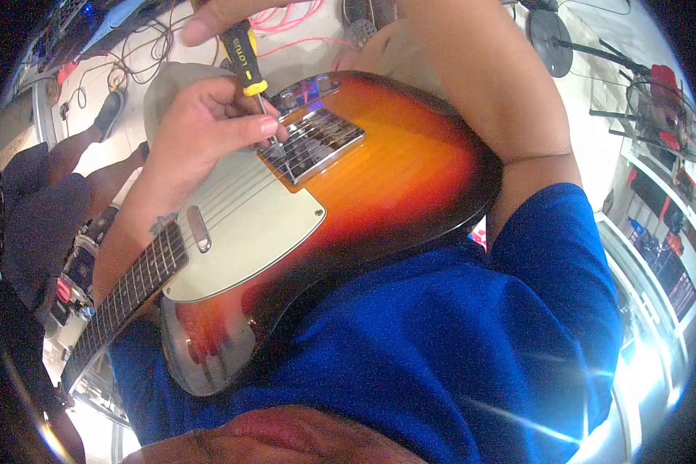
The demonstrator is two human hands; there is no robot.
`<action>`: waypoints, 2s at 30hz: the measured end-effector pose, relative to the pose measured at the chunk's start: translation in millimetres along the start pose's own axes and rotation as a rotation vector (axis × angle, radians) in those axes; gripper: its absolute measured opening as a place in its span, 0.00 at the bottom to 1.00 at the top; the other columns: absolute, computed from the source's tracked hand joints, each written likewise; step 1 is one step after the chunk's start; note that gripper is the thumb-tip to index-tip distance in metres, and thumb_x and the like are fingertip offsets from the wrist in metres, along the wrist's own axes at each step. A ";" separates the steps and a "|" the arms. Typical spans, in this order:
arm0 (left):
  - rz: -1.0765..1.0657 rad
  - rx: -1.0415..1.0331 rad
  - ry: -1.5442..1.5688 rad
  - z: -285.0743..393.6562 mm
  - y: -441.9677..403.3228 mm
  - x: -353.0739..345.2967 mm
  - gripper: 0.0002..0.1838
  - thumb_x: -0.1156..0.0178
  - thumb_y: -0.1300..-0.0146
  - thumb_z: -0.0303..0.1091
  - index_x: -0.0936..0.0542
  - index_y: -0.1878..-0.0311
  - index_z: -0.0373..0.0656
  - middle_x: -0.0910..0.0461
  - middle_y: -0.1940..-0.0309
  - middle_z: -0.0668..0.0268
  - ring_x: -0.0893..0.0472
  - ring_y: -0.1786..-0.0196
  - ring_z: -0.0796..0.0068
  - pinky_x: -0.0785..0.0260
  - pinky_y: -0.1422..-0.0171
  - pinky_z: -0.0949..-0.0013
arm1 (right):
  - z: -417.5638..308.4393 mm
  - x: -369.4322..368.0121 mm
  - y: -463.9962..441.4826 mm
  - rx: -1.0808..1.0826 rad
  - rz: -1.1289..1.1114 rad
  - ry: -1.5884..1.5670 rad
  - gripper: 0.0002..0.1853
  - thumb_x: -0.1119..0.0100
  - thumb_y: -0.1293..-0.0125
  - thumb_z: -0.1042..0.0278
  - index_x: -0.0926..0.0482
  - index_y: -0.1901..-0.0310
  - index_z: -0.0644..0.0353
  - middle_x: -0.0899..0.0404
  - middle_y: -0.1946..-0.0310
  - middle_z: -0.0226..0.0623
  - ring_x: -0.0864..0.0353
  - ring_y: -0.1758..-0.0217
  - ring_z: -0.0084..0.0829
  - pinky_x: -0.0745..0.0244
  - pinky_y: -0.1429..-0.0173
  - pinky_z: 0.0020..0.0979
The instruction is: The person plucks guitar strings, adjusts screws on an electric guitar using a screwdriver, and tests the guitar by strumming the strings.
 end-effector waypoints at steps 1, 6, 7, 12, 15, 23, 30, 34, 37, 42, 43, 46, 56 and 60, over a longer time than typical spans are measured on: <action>-0.001 0.004 -0.002 1.0 0.1 -0.1 0.11 0.29 0.36 0.30 0.17 0.54 0.35 0.11 0.62 0.57 0.13 0.59 0.74 0.22 0.50 0.71 | -1.3 3.5 7.8 0.051 -0.035 -0.053 0.21 0.28 0.32 0.52 0.15 0.56 0.67 0.16 0.70 0.37 0.22 0.68 0.25 0.27 0.61 0.30; -0.016 -0.014 0.016 1.0 -0.8 -1.2 0.11 0.29 0.35 0.30 0.17 0.54 0.35 0.11 0.62 0.57 0.13 0.60 0.74 0.22 0.52 0.71 | 23.8 -9.8 0.4 0.145 -0.202 -0.261 0.20 0.27 0.33 0.58 0.16 0.48 0.65 0.15 0.65 0.33 0.20 0.62 0.24 0.25 0.56 0.29; -0.019 -0.021 0.018 0.8 -1.2 -1.1 0.11 0.29 0.35 0.30 0.17 0.54 0.35 0.11 0.62 0.57 0.13 0.60 0.74 0.21 0.52 0.71 | 24.4 -8.2 0.1 0.114 -0.209 -0.224 0.21 0.27 0.33 0.57 0.16 0.48 0.65 0.15 0.65 0.33 0.20 0.61 0.24 0.25 0.56 0.29; -0.014 -0.061 0.075 1.9 -3.9 -1.2 0.09 0.30 0.33 0.30 0.17 0.54 0.36 0.11 0.61 0.58 0.13 0.60 0.74 0.21 0.51 0.71 | 10.4 6.7 4.6 0.066 0.006 -0.072 0.25 0.27 0.33 0.52 0.16 0.46 0.66 0.16 0.65 0.34 0.21 0.60 0.25 0.25 0.55 0.29; -0.011 -0.093 0.076 0.3 -7.2 -0.3 0.09 0.31 0.32 0.30 0.17 0.54 0.36 0.11 0.60 0.58 0.14 0.60 0.74 0.21 0.51 0.71 | 12.1 12.7 3.4 0.116 0.093 -0.093 0.27 0.28 0.33 0.49 0.16 0.45 0.67 0.16 0.64 0.35 0.21 0.60 0.26 0.25 0.54 0.29; -0.018 -0.087 0.033 -0.3 -12.3 -2.6 0.08 0.30 0.32 0.30 0.17 0.56 0.37 0.11 0.61 0.59 0.14 0.60 0.76 0.22 0.52 0.72 | 10.0 14.3 7.8 0.151 0.045 -0.151 0.28 0.28 0.33 0.47 0.16 0.46 0.67 0.16 0.64 0.35 0.21 0.60 0.26 0.25 0.53 0.29; -0.016 -0.080 0.020 -2.0 -13.5 -2.8 0.08 0.30 0.32 0.30 0.18 0.57 0.37 0.11 0.61 0.58 0.14 0.60 0.76 0.22 0.52 0.72 | 11.8 10.7 5.7 0.109 0.040 -0.113 0.26 0.29 0.32 0.48 0.16 0.48 0.65 0.17 0.65 0.33 0.22 0.61 0.25 0.26 0.54 0.29; -0.018 -0.068 0.027 -2.2 -13.5 -2.8 0.08 0.30 0.32 0.29 0.18 0.56 0.37 0.11 0.61 0.58 0.13 0.60 0.75 0.21 0.52 0.72 | 12.4 11.3 6.8 0.111 0.044 -0.083 0.24 0.29 0.32 0.51 0.16 0.48 0.65 0.18 0.66 0.32 0.23 0.62 0.24 0.27 0.55 0.28; 0.008 -0.069 0.018 -2.5 -10.8 1.0 0.08 0.30 0.33 0.29 0.17 0.55 0.36 0.11 0.62 0.58 0.13 0.61 0.74 0.21 0.52 0.71 | 11.3 11.8 9.4 0.120 0.008 -0.105 0.21 0.28 0.32 0.56 0.16 0.47 0.65 0.19 0.67 0.30 0.24 0.62 0.22 0.27 0.56 0.27; 0.013 -0.042 -0.010 -1.2 -3.4 2.3 0.09 0.30 0.34 0.28 0.17 0.55 0.35 0.11 0.63 0.57 0.12 0.60 0.72 0.20 0.53 0.70 | 18.3 6.1 7.8 0.143 -0.047 -0.243 0.18 0.28 0.33 0.65 0.17 0.46 0.65 0.20 0.67 0.27 0.25 0.63 0.21 0.28 0.57 0.26; 0.006 -0.047 -0.003 -2.0 -3.2 2.2 0.08 0.30 0.34 0.28 0.17 0.55 0.35 0.11 0.63 0.57 0.12 0.60 0.72 0.20 0.52 0.70 | 18.3 5.1 7.8 0.141 -0.050 -0.245 0.18 0.28 0.33 0.66 0.17 0.46 0.64 0.20 0.67 0.27 0.25 0.62 0.20 0.28 0.57 0.26; 0.009 -0.024 -0.009 -2.9 -3.0 1.7 0.09 0.30 0.35 0.28 0.17 0.55 0.35 0.11 0.63 0.57 0.12 0.59 0.71 0.20 0.52 0.70 | 23.5 1.8 5.1 0.193 -0.069 -0.266 0.18 0.27 0.34 0.68 0.17 0.45 0.64 0.19 0.65 0.28 0.25 0.62 0.20 0.27 0.56 0.26; -0.024 -0.017 0.010 -1.4 -1.2 -2.6 0.11 0.29 0.36 0.29 0.17 0.54 0.35 0.11 0.62 0.57 0.11 0.56 0.71 0.20 0.48 0.69 | 0.8 9.3 6.4 -0.034 -0.227 -0.055 0.20 0.27 0.33 0.52 0.12 0.57 0.64 0.16 0.72 0.30 0.22 0.67 0.21 0.26 0.60 0.27; -0.030 -0.026 0.020 0.0 -1.2 -2.1 0.10 0.30 0.35 0.28 0.17 0.54 0.35 0.11 0.61 0.57 0.11 0.56 0.71 0.20 0.49 0.69 | -4.6 12.7 5.0 0.007 -0.191 -0.123 0.26 0.28 0.34 0.42 0.11 0.60 0.64 0.16 0.72 0.33 0.20 0.66 0.23 0.24 0.61 0.28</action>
Point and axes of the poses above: each hand's wrist, its own y-axis away from the middle knuckle, its own x-axis out of the back of the hand, z = x × y, the point moved 6 cm from there along -y, towards the middle knuckle
